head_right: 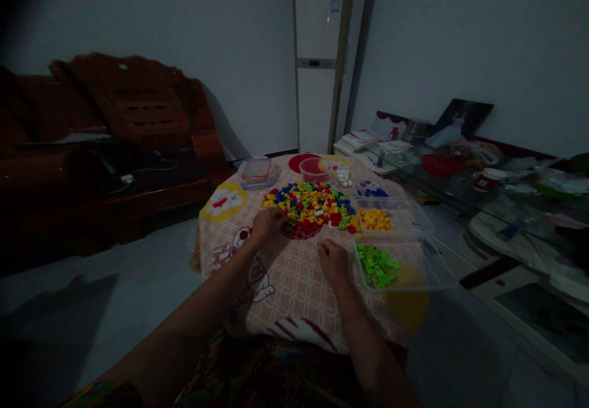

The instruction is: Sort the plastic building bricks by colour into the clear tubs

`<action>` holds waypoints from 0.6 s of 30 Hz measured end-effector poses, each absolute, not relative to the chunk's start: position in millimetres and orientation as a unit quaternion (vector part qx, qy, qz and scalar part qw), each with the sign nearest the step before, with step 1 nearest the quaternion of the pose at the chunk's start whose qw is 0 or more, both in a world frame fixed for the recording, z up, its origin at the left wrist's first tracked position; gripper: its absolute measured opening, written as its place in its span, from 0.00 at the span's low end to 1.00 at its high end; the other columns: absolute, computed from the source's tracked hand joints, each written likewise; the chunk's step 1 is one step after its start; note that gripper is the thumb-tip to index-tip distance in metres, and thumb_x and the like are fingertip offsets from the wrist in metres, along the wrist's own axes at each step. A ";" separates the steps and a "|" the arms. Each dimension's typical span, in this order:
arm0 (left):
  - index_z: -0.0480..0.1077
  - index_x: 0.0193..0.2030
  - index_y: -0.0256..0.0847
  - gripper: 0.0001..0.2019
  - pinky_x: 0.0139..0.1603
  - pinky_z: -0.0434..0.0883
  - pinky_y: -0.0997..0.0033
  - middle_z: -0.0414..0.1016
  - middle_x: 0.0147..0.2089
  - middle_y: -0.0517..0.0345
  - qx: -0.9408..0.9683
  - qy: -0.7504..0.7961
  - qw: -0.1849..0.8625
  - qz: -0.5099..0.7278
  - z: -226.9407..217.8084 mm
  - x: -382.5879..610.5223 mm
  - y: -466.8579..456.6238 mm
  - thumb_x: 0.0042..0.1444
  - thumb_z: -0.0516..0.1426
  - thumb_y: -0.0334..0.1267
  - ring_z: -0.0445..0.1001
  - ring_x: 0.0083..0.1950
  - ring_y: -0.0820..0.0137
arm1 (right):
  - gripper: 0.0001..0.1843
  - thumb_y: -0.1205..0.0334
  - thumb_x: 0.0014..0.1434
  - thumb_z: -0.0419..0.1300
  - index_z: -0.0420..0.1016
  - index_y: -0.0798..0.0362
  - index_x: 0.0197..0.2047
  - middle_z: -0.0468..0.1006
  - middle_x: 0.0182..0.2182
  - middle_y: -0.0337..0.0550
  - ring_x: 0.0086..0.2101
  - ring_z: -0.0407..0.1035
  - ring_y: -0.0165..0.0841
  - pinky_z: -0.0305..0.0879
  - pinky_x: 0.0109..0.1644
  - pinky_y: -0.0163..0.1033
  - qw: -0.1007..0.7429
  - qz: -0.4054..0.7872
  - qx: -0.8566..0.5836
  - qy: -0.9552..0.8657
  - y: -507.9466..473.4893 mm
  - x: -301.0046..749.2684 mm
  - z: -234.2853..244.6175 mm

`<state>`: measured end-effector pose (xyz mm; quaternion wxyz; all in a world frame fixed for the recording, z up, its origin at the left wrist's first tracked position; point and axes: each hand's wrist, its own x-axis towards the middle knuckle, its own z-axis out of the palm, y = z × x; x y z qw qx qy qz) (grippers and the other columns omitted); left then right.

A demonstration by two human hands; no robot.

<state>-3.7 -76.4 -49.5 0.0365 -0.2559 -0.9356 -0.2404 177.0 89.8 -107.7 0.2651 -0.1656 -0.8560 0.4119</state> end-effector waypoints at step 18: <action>0.77 0.43 0.40 0.11 0.47 0.70 0.64 0.77 0.49 0.43 -0.240 -0.961 0.067 -0.116 -71.9 -7.5 -76.5 0.64 0.53 0.38 0.74 0.54 0.56 | 0.18 0.50 0.57 0.52 0.80 0.51 0.33 0.80 0.29 0.41 0.31 0.72 0.35 0.62 0.37 0.36 0.264 0.420 -0.166 -0.852 90.0 176.5 -108.1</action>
